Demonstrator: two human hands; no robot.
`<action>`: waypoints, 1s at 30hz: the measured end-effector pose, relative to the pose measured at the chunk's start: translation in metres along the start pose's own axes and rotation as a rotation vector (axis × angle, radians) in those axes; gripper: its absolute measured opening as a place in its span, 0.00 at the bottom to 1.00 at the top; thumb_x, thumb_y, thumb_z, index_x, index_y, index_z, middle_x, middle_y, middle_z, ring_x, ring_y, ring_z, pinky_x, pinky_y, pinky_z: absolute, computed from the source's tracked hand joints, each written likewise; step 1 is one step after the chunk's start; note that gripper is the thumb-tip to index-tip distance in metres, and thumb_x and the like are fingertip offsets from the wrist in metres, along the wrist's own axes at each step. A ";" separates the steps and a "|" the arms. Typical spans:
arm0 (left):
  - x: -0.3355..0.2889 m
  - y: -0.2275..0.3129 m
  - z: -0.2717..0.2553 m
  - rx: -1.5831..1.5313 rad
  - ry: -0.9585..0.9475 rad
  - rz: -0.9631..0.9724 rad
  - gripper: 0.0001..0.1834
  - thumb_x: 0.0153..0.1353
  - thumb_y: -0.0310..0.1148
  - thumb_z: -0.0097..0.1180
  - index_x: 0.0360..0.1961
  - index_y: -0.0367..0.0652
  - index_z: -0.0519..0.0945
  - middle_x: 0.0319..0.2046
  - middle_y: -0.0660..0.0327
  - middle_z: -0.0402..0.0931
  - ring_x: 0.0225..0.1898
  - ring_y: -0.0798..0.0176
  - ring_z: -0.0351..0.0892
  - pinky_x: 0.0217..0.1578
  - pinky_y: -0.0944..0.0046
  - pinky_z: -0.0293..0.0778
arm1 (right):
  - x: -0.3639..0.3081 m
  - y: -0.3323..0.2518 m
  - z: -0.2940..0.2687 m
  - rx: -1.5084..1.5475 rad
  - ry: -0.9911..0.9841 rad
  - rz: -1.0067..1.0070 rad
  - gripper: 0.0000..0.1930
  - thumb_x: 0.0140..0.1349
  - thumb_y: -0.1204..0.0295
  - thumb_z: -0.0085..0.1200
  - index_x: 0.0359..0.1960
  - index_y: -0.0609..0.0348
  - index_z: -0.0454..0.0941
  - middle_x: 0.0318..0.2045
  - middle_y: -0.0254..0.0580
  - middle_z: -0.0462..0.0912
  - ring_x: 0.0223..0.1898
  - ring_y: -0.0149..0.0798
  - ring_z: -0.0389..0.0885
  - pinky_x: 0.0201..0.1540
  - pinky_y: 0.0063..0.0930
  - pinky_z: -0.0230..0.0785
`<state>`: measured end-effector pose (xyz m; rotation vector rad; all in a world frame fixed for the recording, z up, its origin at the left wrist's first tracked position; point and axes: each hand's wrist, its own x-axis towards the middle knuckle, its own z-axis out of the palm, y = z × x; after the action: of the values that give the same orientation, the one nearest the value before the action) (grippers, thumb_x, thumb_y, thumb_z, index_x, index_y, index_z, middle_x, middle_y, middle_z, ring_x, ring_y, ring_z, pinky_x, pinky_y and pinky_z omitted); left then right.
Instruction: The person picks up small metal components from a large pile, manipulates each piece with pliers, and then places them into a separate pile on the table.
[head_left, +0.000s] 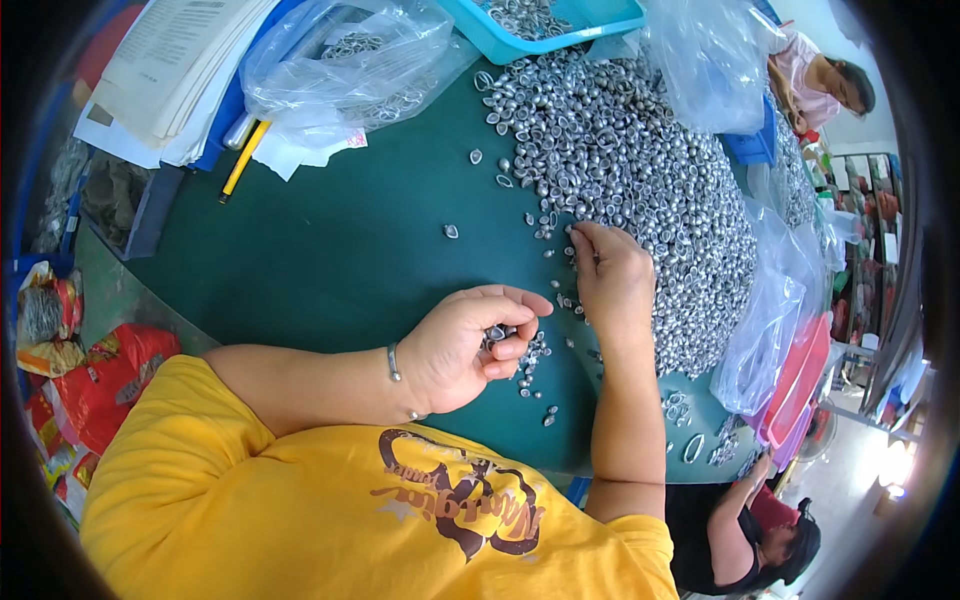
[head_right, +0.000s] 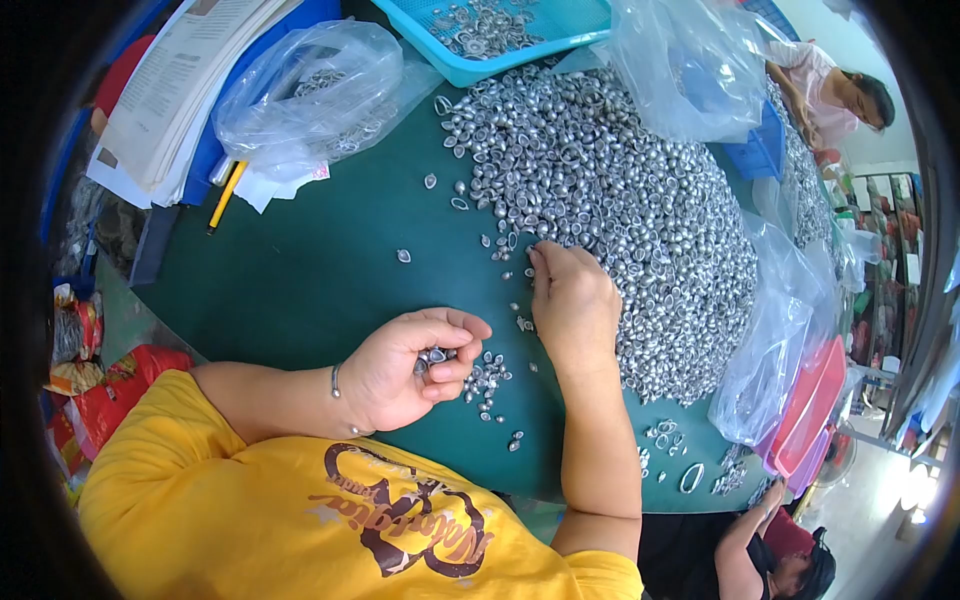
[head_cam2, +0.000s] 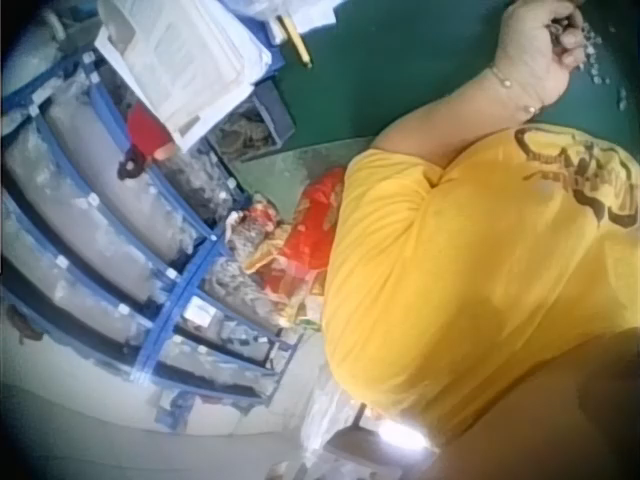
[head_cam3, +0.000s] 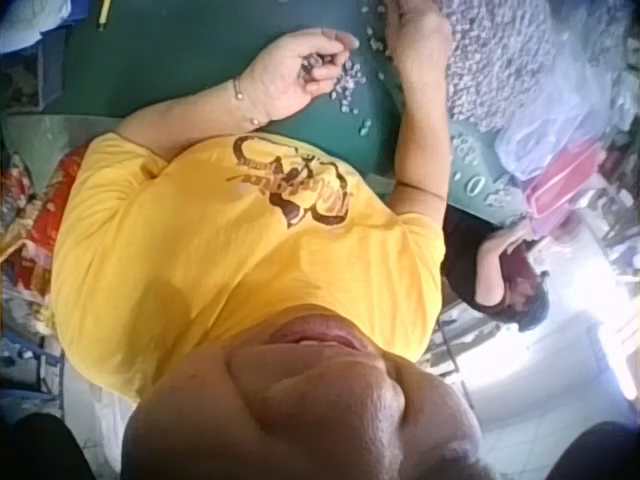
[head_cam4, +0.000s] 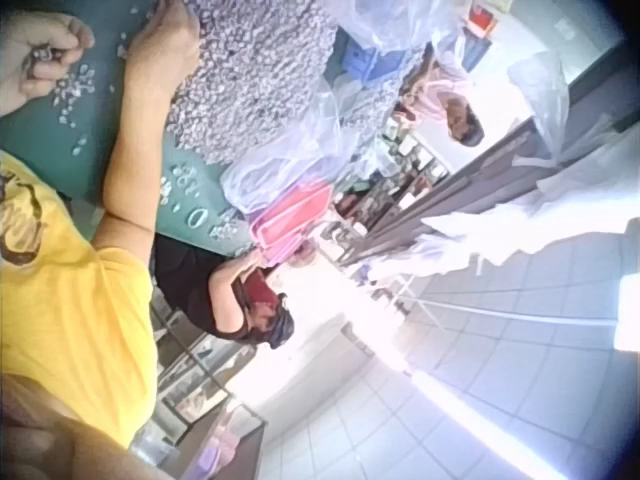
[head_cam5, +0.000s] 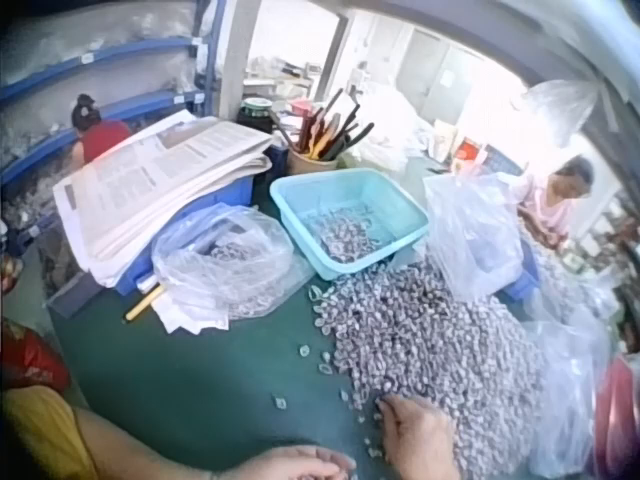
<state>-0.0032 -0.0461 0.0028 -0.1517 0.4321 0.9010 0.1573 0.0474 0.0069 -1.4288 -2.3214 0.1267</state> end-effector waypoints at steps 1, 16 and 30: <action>0.000 0.000 0.000 0.006 0.001 0.003 0.09 0.57 0.25 0.42 0.36 0.36 0.73 0.24 0.63 0.67 0.19 0.74 0.61 0.17 0.76 0.58 | 0.000 -0.001 -0.001 -0.019 -0.013 0.003 0.04 0.52 0.72 0.53 0.28 0.57 0.78 0.20 0.43 0.74 0.21 0.47 0.74 0.24 0.36 0.67; 0.002 -0.002 -0.001 0.013 0.002 0.009 0.09 0.57 0.26 0.42 0.36 0.36 0.73 0.22 0.64 0.65 0.19 0.75 0.61 0.16 0.76 0.58 | -0.004 0.003 0.002 -0.001 0.047 -0.071 0.04 0.50 0.74 0.54 0.29 0.52 0.79 0.16 0.38 0.70 0.16 0.42 0.71 0.19 0.32 0.65; 0.003 0.002 -0.001 0.041 0.021 0.083 0.09 0.58 0.30 0.47 0.37 0.38 0.74 0.24 0.65 0.67 0.20 0.75 0.61 0.19 0.76 0.59 | 0.006 -0.009 -0.009 0.515 -0.136 0.221 0.03 0.49 0.76 0.56 0.26 0.61 0.79 0.20 0.41 0.78 0.20 0.34 0.75 0.24 0.23 0.66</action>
<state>-0.0036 -0.0436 0.0005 -0.1067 0.4793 0.9719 0.1513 0.0473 0.0192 -1.4233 -2.0115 0.8417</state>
